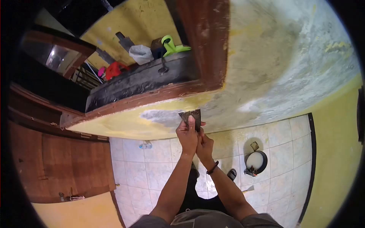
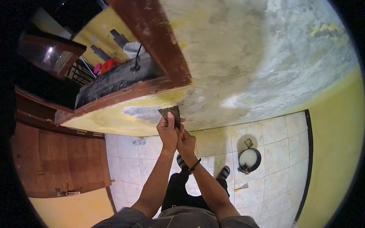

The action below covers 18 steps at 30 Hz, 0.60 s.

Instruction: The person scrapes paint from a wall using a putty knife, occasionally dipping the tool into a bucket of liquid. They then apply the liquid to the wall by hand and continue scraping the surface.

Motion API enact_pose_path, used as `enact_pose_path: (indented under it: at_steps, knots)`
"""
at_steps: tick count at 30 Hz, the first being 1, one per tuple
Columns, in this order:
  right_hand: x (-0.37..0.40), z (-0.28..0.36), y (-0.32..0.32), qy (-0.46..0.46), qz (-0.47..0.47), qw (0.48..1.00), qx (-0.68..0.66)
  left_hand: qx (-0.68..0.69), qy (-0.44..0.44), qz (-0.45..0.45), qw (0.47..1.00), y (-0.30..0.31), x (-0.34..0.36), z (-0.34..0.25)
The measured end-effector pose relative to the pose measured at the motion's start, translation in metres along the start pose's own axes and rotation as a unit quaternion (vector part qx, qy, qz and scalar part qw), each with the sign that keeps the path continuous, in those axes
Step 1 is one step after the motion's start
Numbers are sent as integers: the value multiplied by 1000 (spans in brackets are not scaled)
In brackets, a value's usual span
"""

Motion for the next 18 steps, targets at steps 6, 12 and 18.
enact_pose_path:
  at_steps: [6, 12, 18]
  knots:
    - [21, -9, 3, 0, -12, 998, 55, -53, 51, -62, 995, 11, 13, 1]
    - [24, -24, 6, -36, 28, 997, 69, 21, 67, -57, 996, 11, 22, 4]
    - [33, -29, 9, -26, 17, 998, 54, -5, 69, -60, 996, 17, 22, 10]
Point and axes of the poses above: each hand's wrist, its own x-axis away from the middle knuckle, its own y-axis out of the back of the hand, z = x × y, the point moved 2 cm from there along -x, towards the middle knuckle, and after that the axes turned 13 degrees about x, right-handed, at the moved point
